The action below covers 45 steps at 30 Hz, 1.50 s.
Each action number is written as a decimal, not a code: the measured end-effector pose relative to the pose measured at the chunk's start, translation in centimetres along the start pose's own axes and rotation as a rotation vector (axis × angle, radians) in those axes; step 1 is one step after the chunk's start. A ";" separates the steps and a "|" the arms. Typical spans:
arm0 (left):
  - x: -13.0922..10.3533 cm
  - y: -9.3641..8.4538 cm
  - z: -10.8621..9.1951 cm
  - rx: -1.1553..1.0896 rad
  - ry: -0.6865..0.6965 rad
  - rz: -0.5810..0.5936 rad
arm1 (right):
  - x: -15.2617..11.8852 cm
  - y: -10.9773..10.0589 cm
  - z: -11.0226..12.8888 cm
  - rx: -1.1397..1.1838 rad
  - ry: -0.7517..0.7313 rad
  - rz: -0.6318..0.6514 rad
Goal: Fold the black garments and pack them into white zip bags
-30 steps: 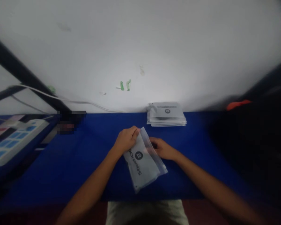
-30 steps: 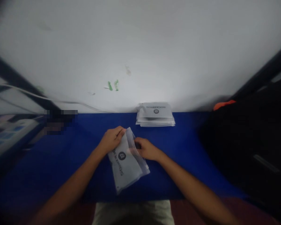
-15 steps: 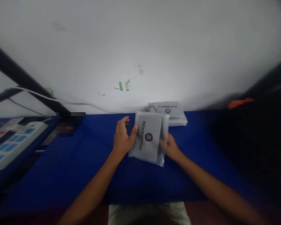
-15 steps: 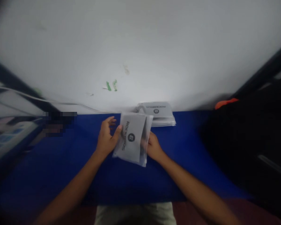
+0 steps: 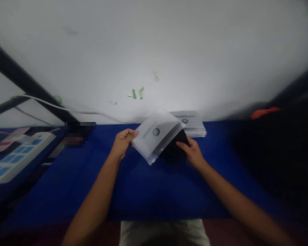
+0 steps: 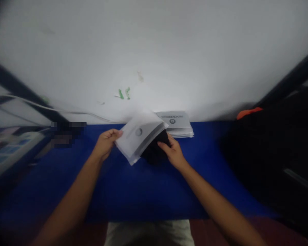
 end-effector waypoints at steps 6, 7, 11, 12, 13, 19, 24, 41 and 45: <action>0.1 0.7 0.8 -0.338 -0.093 0.020 | -0.4 1.1 -0.9 0.003 0.041 0.020; -0.2 1.5 0.6 -0.325 -0.105 0.115 | -0.3 1.0 -1.2 0.029 0.045 0.004; -1.4 3.0 0.7 -0.145 -0.170 0.342 | 0.0 0.4 -2.2 0.178 0.097 -0.045; -1.2 2.6 0.8 -0.116 -0.167 0.318 | -0.1 0.4 -2.3 0.204 0.118 -0.050; -0.9 1.8 0.8 -0.102 -0.151 0.257 | -0.1 0.4 -2.3 0.225 0.143 -0.048; 1.3 -5.3 2.0 0.337 -0.086 -0.235 | -2.1 3.0 -3.4 0.231 0.485 0.224; 2.5 -8.2 4.1 0.800 -0.160 -0.275 | -3.5 3.4 -4.7 0.146 0.652 0.323; 0.0 -1.6 -0.7 1.182 0.266 -0.406 | -2.6 4.3 -3.6 0.149 0.572 0.477; -3.3 6.3 -2.5 0.888 0.515 0.051 | -2.3 4.2 -3.8 0.132 0.549 0.460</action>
Point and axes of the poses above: each hand's wrist, its own x-axis towards the middle knuckle, its own y-axis out of the palm, z = x × y, the point moved 9 cm from there along x, towards the middle knuckle, and after that the axes turned 12 degrees about x, right-handed, at the moved point
